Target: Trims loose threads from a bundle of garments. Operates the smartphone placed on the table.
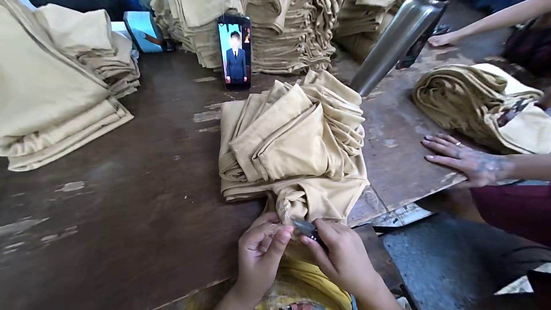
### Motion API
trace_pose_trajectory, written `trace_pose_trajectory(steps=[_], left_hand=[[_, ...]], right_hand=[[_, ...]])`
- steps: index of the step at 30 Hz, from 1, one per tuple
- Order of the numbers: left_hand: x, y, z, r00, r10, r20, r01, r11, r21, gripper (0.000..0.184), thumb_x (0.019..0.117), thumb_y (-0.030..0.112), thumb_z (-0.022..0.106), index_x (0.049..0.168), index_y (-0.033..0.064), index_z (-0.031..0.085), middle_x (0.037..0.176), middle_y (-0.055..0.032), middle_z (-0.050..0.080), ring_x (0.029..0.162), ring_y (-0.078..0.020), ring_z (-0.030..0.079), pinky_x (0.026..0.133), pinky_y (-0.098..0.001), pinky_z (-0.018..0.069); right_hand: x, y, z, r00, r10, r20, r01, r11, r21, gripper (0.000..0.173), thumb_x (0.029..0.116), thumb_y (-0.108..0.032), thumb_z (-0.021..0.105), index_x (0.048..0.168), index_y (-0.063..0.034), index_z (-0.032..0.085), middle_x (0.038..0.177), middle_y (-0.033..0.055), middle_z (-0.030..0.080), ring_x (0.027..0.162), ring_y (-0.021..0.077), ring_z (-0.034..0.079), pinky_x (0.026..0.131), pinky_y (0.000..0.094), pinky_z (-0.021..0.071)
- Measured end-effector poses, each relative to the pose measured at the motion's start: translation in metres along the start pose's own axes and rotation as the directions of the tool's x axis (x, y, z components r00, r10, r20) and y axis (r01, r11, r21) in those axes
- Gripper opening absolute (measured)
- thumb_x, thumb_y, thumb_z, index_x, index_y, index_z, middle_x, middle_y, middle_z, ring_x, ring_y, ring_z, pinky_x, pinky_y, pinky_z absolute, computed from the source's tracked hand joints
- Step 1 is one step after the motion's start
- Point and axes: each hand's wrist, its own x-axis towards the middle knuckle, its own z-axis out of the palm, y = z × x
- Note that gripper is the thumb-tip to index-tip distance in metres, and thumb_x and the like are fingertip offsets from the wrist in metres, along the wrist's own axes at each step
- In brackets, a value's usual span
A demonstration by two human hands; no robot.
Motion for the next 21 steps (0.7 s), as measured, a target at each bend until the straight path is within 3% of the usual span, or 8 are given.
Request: trace_pose_trajectory(steps=[4, 10, 12, 14, 15, 18, 21], left_hand=[[-0.001, 0.003, 0.002, 0.999, 0.025, 0.022, -0.026, 0.997, 0.074, 0.013, 0.1002, 0.023, 0.066, 0.104, 0.0186, 0.077, 0.115, 0.0099, 0.072, 0.104, 0.0010, 0.066, 0.089, -0.0170, 0.0557], [0.000, 0.003, 0.002, 0.998, 0.051, 0.038, -0.057, 0.985, 0.164, 0.015, 0.1019, 0.024, 0.063, 0.098, 0.0137, 0.074, 0.103, 0.0078, 0.073, 0.093, 0.0034, 0.067, 0.080, -0.0143, 0.0558], [0.001, 0.003, 0.003, 1.000, 0.020, -0.005, -0.020, 0.995, 0.093, 0.013, 0.1021, 0.022, 0.062, 0.108, 0.0137, 0.071, 0.103, 0.0094, 0.072, 0.094, 0.0032, 0.067, 0.083, -0.0156, 0.0553], [0.004, 0.004, 0.004, 0.996, -0.076, -0.047, 0.075, 0.997, -0.015, 0.032, 0.0969, 0.015, 0.069, 0.127, 0.0103, 0.061, 0.112, 0.0066, 0.073, 0.099, -0.0020, 0.069, 0.087, -0.0210, 0.0585], [0.006, 0.005, 0.005, 0.988, -0.130, -0.081, 0.127, 0.991, -0.046, 0.039, 0.0939, 0.010, 0.072, 0.130, 0.0071, 0.058, 0.110, 0.0044, 0.074, 0.098, -0.0051, 0.071, 0.086, -0.0241, 0.0601], [0.010, 0.007, 0.004, 0.954, -0.255, -0.161, 0.240, 0.965, -0.105, 0.017, 0.0947, 0.009, 0.070, 0.111, 0.0100, 0.072, 0.104, 0.0036, 0.074, 0.095, -0.0064, 0.070, 0.086, -0.0263, 0.0597], [0.010, 0.007, 0.003, 0.946, -0.280, -0.166, 0.244, 0.947, -0.208, 0.007, 0.0970, 0.016, 0.069, 0.100, 0.0155, 0.076, 0.102, 0.0042, 0.074, 0.093, -0.0047, 0.070, 0.085, -0.0244, 0.0587]], right_hand=[[0.007, -0.006, 0.001, 1.000, 0.016, -0.025, -0.016, 1.000, 0.011, 0.045, 0.1036, -0.046, 0.049, 0.080, -0.0090, 0.058, 0.059, -0.0005, 0.048, 0.048, 0.0108, 0.047, 0.044, 0.0271, 0.0394], [0.015, -0.013, 0.007, 0.996, 0.063, -0.058, -0.063, 0.998, -0.002, 0.048, 0.1064, -0.043, 0.041, 0.078, -0.0091, 0.060, 0.054, 0.0009, 0.049, 0.045, 0.0134, 0.051, 0.041, 0.0311, 0.0401], [0.013, -0.010, 0.007, 0.996, 0.072, -0.046, -0.070, 0.996, 0.049, 0.049, 0.1078, -0.043, 0.040, 0.079, -0.0084, 0.060, 0.055, 0.0009, 0.049, 0.046, 0.0120, 0.050, 0.042, 0.0297, 0.0401], [0.011, -0.006, 0.007, 0.997, 0.074, -0.020, -0.072, 0.991, 0.112, 0.050, 0.1089, -0.044, 0.039, 0.082, -0.0074, 0.061, 0.058, 0.0008, 0.050, 0.049, 0.0101, 0.050, 0.044, 0.0283, 0.0418], [0.010, -0.005, 0.007, 0.997, 0.079, -0.011, -0.076, 0.988, 0.133, 0.050, 0.1091, -0.044, 0.038, 0.084, -0.0069, 0.062, 0.059, 0.0010, 0.051, 0.049, 0.0101, 0.050, 0.045, 0.0284, 0.0425], [0.007, -0.004, 0.009, 0.996, 0.086, -0.011, -0.083, 0.986, 0.143, 0.050, 0.1083, -0.045, 0.040, 0.086, -0.0065, 0.062, 0.060, 0.0009, 0.051, 0.051, 0.0101, 0.051, 0.047, 0.0290, 0.0437], [0.005, -0.004, 0.009, 0.997, 0.079, -0.010, -0.077, 0.986, 0.147, 0.048, 0.1068, -0.047, 0.045, 0.087, -0.0055, 0.061, 0.061, 0.0005, 0.050, 0.052, 0.0097, 0.049, 0.049, 0.0276, 0.0440]])
